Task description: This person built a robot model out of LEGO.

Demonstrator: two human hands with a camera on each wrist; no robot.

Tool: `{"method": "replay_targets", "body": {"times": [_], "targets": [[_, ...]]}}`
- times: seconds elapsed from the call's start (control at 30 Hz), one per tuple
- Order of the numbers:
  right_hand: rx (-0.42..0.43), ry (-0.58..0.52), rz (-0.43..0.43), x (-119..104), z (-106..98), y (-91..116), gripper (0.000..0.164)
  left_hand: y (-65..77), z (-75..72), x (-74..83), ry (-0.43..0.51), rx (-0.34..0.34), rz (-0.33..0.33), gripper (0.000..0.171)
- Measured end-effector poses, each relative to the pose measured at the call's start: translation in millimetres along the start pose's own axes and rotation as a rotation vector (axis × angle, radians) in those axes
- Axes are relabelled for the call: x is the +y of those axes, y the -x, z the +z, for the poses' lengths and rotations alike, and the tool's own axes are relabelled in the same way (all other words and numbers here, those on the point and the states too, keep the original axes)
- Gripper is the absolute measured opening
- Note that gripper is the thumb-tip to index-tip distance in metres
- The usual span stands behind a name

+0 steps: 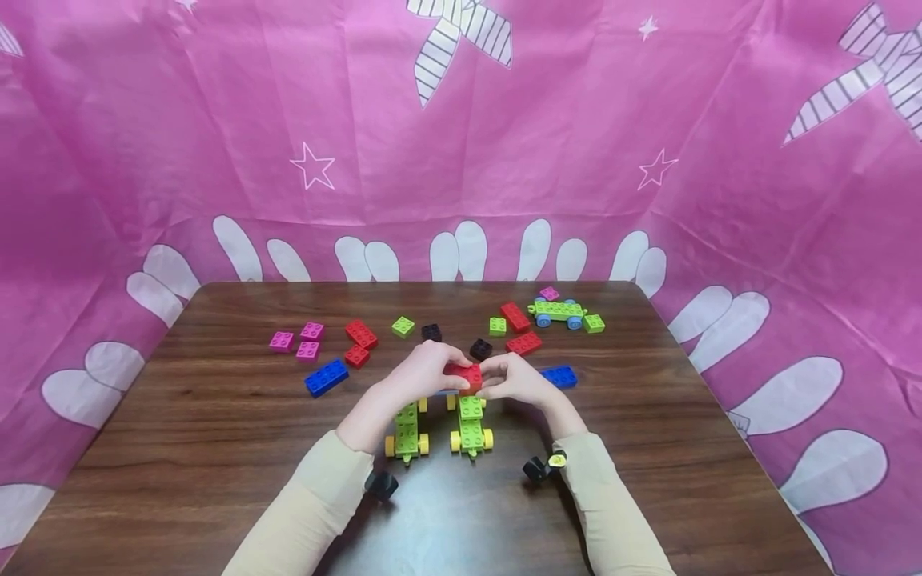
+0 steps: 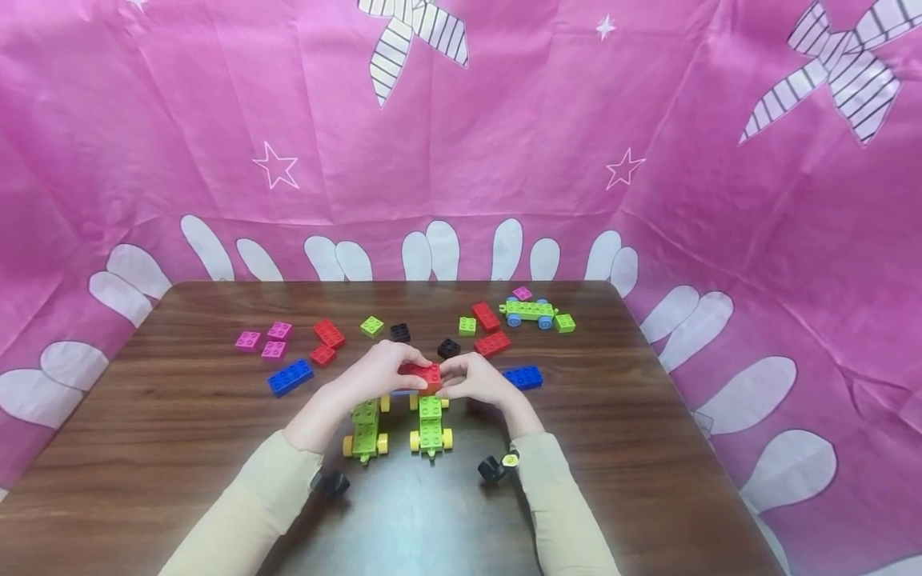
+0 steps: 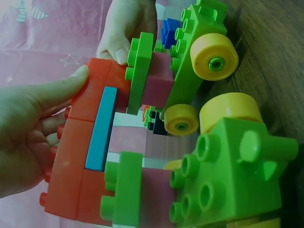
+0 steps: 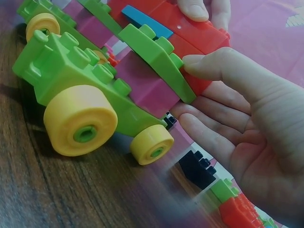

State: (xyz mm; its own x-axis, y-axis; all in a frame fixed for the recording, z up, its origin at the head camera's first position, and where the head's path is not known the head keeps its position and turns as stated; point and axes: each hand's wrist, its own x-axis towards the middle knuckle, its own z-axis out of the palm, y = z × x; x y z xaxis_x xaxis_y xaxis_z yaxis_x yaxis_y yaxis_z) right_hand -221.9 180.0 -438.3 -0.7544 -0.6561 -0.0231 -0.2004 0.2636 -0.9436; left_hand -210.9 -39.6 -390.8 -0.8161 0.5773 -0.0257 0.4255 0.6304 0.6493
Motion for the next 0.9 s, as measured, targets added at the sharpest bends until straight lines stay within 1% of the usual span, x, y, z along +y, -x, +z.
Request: {"method": "replay_targets", "body": {"times": [0.17,0.27,0.43,0.47,0.6,0.63,0.7,0.77,0.87,0.9], "targets": [[-0.005,-0.02,0.002,1.6,0.4,0.2,0.031,1.1,0.7,-3.9,0.034,-0.01,0.012,0.029],[-0.005,-0.024,0.004,2.1,0.0,0.2,0.031,2.1,1.6,-5.1,0.019,-0.005,0.034,0.033],[-0.002,-0.026,0.006,2.4,-0.9,0.5,0.032,5.6,3.9,-7.3,-0.041,0.029,0.078,0.043],[-0.004,-0.027,0.006,2.5,-0.9,0.5,0.032,6.9,4.0,-7.7,-0.042,0.038,0.085,0.044],[-0.01,-0.025,0.009,1.8,-0.4,0.3,0.033,12.1,2.7,-11.0,-0.006,0.065,0.076,0.048],[-0.009,-0.024,0.012,1.5,-0.2,0.2,0.032,13.5,1.8,-12.5,0.007,0.071,0.069,0.048],[-0.004,-0.021,0.017,9.7,-0.6,-2.3,0.033,16.5,-1.1,-16.8,0.022,0.078,0.063,0.049],[0.001,-0.016,0.02,18.6,-1.2,-4.8,0.032,20.2,-4.4,-23.3,0.033,0.093,0.06,0.049],[0.008,-0.008,0.017,32.2,-2.7,-7.7,0.032,27.8,-10.7,-34.6,0.066,0.117,0.072,0.053],[0.009,-0.003,0.016,32.2,-2.9,-7.5,0.032,30.5,-12.4,-39.2,0.08,0.127,0.073,0.054]]}}
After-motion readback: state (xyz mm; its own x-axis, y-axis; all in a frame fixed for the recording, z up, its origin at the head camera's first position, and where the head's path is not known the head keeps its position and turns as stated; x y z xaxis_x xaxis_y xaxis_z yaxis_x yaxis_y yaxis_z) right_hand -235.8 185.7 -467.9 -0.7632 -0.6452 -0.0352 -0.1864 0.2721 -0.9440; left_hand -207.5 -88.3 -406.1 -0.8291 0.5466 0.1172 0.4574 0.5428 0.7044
